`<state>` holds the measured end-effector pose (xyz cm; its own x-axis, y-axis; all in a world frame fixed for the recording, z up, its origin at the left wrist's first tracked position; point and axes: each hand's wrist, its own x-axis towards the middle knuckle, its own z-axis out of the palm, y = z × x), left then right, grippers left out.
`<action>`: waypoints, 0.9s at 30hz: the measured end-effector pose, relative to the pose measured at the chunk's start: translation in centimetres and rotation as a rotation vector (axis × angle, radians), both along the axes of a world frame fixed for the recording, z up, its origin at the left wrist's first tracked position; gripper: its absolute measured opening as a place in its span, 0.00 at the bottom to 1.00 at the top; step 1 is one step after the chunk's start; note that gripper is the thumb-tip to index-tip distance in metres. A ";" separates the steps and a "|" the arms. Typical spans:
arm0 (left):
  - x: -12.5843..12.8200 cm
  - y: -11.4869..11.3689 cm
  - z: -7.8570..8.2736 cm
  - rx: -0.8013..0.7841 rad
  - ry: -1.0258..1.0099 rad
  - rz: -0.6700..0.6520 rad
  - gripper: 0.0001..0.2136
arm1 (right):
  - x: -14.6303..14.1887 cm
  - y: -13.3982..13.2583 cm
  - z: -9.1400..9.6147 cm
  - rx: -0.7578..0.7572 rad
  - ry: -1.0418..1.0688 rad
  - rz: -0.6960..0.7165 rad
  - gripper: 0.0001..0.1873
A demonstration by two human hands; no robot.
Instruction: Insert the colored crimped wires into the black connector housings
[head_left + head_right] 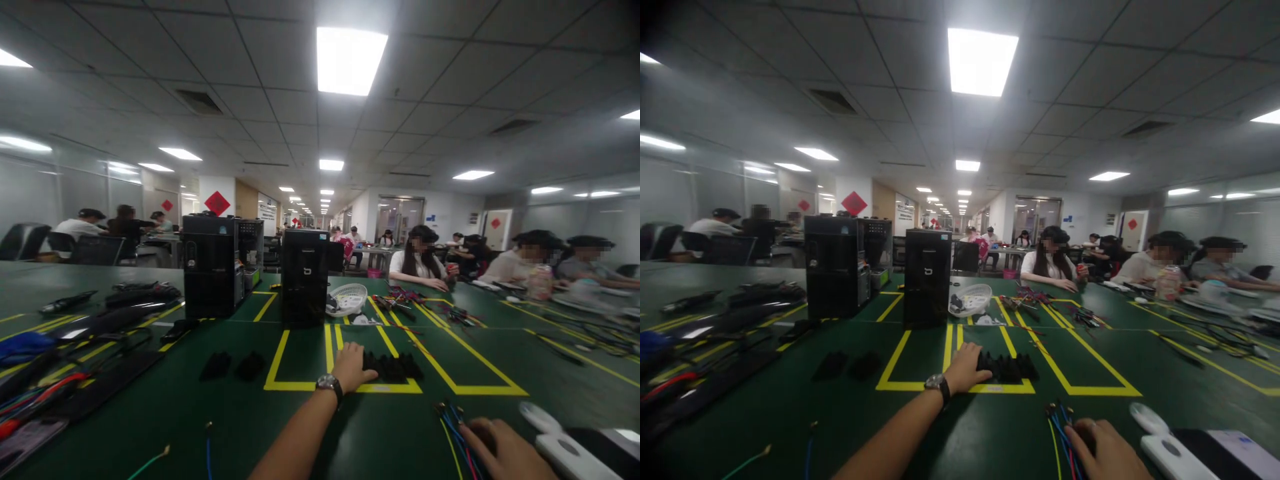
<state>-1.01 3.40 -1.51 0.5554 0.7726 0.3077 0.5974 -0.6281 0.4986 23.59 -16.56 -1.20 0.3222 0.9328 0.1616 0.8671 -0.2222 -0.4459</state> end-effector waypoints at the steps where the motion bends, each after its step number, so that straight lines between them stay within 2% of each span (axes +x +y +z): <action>1: 0.2 -0.2 -0.1 0.005 -0.015 0.024 0.24 | -0.5 -0.2 0.3 0.002 -0.014 0.006 0.25; 3: -0.3 -1.0 -0.2 0.021 -0.049 0.048 0.21 | -1.4 -0.7 0.5 0.029 -0.048 0.012 0.24; 6: -2.9 -3.1 0.0 0.046 -0.086 0.043 0.21 | -1.9 -1.3 0.2 0.036 -0.071 0.051 0.20; 11: -10.0 -8.6 0.4 0.028 -0.186 0.033 0.19 | -2.1 -1.4 -0.1 -0.018 -0.048 0.071 0.17; 14: -14.9 -11.2 0.4 -0.036 -0.175 0.029 0.19 | -2.1 -1.2 0.0 -0.003 -0.039 0.063 0.17; 17: -19.9 -12.0 -0.1 -0.088 -0.140 0.065 0.20 | -1.8 -1.3 -0.2 0.074 -0.007 0.052 0.17; 20: -24.0 -11.0 -0.7 -0.115 -0.192 0.189 0.21 | -1.5 -1.1 -0.3 0.146 0.085 0.047 0.17; 23: -25.1 -9.9 -0.3 -0.132 -0.342 0.281 0.24 | -2.3 -0.4 0.6 0.203 0.211 0.058 0.18; 25: -23.7 -9.7 0.6 -0.247 -0.499 0.280 0.24 | -4.1 0.3 2.0 0.245 0.275 0.078 0.18; 27: -20.8 -9.7 1.4 -0.446 -0.712 0.202 0.25 | -7.0 1.1 3.4 0.275 0.340 0.139 0.17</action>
